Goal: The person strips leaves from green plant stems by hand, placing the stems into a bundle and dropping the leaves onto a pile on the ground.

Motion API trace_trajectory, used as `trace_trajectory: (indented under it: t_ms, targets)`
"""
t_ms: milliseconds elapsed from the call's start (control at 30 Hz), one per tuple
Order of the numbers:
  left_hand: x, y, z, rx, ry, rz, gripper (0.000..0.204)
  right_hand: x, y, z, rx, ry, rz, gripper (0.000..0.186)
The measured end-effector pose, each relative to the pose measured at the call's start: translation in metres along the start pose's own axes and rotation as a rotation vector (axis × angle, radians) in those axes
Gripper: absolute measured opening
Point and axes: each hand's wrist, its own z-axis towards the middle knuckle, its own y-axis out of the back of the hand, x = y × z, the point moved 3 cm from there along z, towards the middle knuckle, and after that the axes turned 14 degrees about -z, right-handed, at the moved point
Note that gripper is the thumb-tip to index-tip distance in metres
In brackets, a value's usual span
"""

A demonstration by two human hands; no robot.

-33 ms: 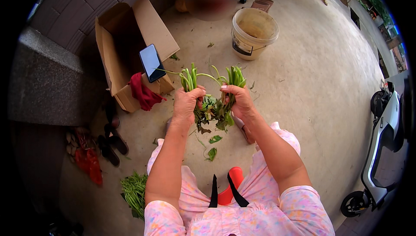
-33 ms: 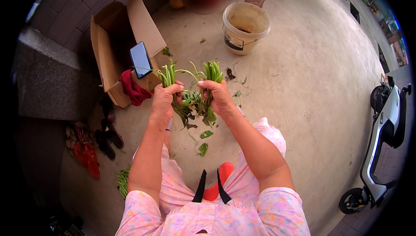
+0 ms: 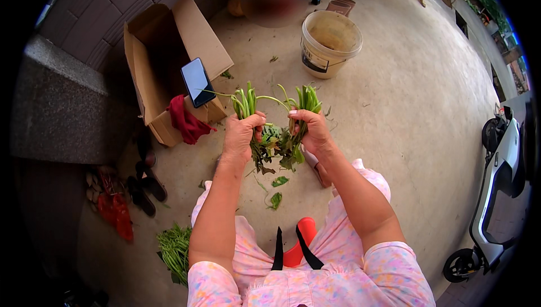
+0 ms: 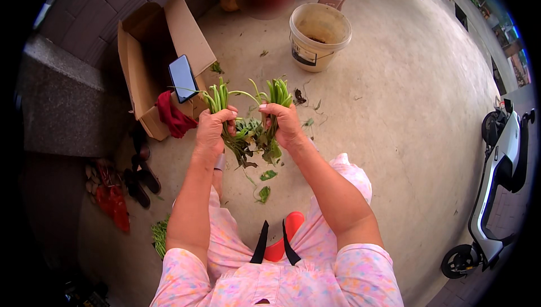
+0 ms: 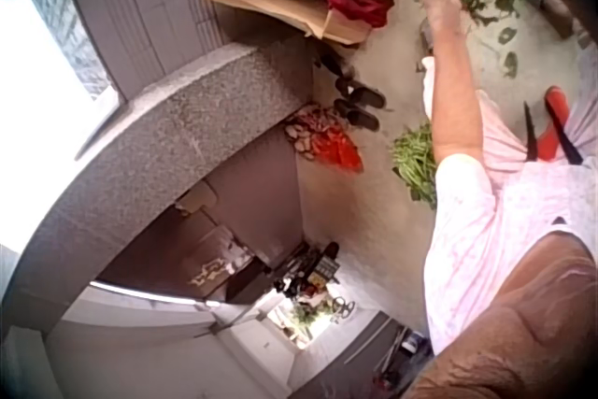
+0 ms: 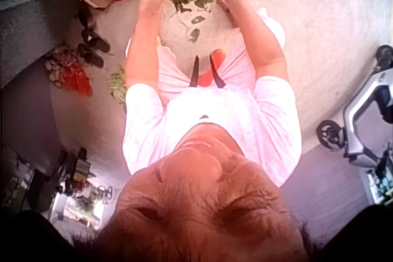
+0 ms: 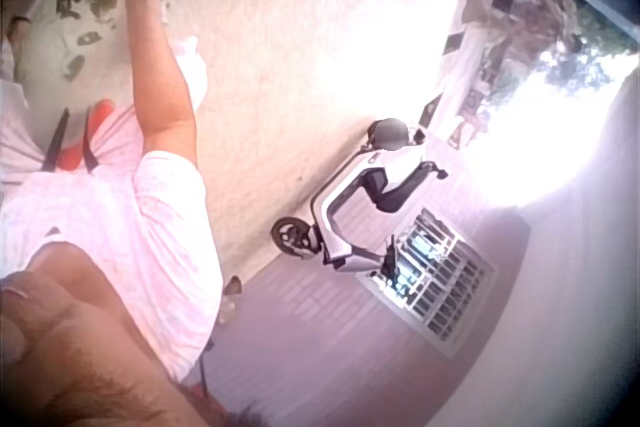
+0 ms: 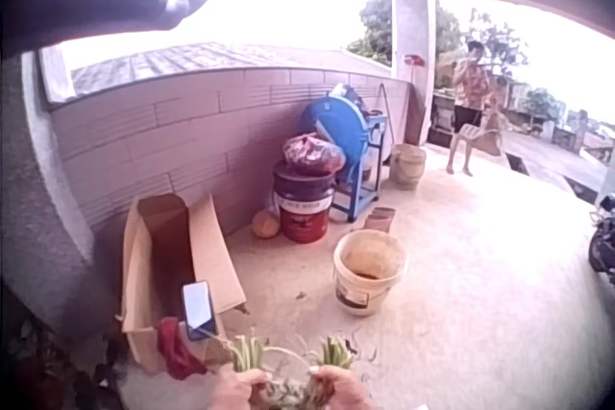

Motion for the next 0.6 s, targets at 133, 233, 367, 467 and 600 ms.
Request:
trace_trajectory:
  t_ms: [133,233,367,467,600]
  targets:
    - [-0.008,0.012,0.002,-0.118,0.007,-0.121,0.007,0.001,0.008,0.005,0.006,-0.006,0.066,0.008]
    - [-0.011,0.011,0.001,-0.136,-0.010,-0.166,0.007,0.006,0.002,0.001,0.074,0.018,-0.012,0.009]
    - [-0.005,-0.002,0.001,-0.043,-0.004,-0.209,0.009,0.003,-0.010,-0.006,0.147,-0.063,-0.119,0.010]
    - [-0.002,0.002,0.003,-0.062,-0.014,-0.262,0.011,0.000,-0.013,-0.009,0.171,-0.074,-0.126,0.009]
    - [-0.003,0.004,0.004,-0.072,-0.019,-0.287,0.013,-0.003,-0.011,-0.006,0.162,-0.085,-0.144,0.007]
